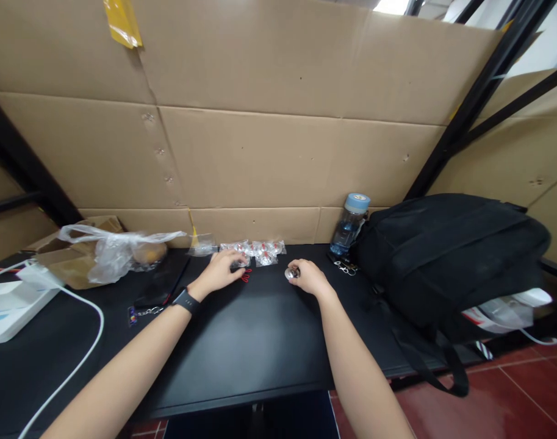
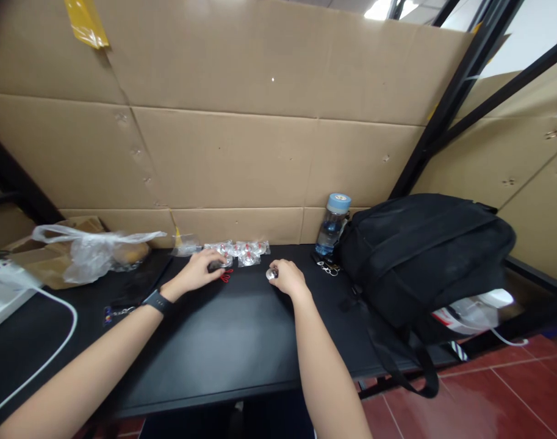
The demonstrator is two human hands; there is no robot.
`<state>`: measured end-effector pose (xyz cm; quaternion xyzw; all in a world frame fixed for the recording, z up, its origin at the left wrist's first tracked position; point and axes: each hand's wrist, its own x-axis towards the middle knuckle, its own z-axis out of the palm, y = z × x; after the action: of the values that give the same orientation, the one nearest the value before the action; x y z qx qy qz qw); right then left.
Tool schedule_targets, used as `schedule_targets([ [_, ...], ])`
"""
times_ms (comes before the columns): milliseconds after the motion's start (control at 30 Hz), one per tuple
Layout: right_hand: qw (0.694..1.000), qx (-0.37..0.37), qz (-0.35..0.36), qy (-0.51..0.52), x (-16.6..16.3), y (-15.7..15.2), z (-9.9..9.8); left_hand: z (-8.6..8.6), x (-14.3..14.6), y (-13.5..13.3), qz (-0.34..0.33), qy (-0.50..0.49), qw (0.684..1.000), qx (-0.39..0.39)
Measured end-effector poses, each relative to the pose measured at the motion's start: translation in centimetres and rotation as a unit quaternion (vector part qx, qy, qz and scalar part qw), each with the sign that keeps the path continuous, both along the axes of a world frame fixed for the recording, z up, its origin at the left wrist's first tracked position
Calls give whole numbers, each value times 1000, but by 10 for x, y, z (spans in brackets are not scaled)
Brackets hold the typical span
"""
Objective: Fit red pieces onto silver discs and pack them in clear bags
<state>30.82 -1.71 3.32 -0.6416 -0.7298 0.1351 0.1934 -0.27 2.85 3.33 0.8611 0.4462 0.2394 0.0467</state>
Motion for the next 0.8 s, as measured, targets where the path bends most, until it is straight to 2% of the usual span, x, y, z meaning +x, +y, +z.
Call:
schedule_targets([
  [33,1000,2,-6,1,-1,-1,1,0,-1,-3,-59,22,998,-9],
  [100,1000,4,-14,-4,-3,-2,2,-3,-3,-9,-105,44,993,-5],
  [267,1000,25,-19,0,-3,-4,4,-9,1,-21,-70,46,996,21],
  [367,995,56,5,87,-8,-1,4,-7,5,-26,-36,16,999,19],
  [433,978,68,51,189,-18,-1,5,-4,7,-30,-12,-35,999,4],
  [567,919,66,132,365,-54,-9,5,0,9,-37,25,-181,982,-46],
  [667,884,60,149,439,-80,-18,6,2,11,-42,22,-266,960,-83],
  [800,857,45,158,489,-96,-26,6,4,17,-49,-3,-294,951,-99],
])
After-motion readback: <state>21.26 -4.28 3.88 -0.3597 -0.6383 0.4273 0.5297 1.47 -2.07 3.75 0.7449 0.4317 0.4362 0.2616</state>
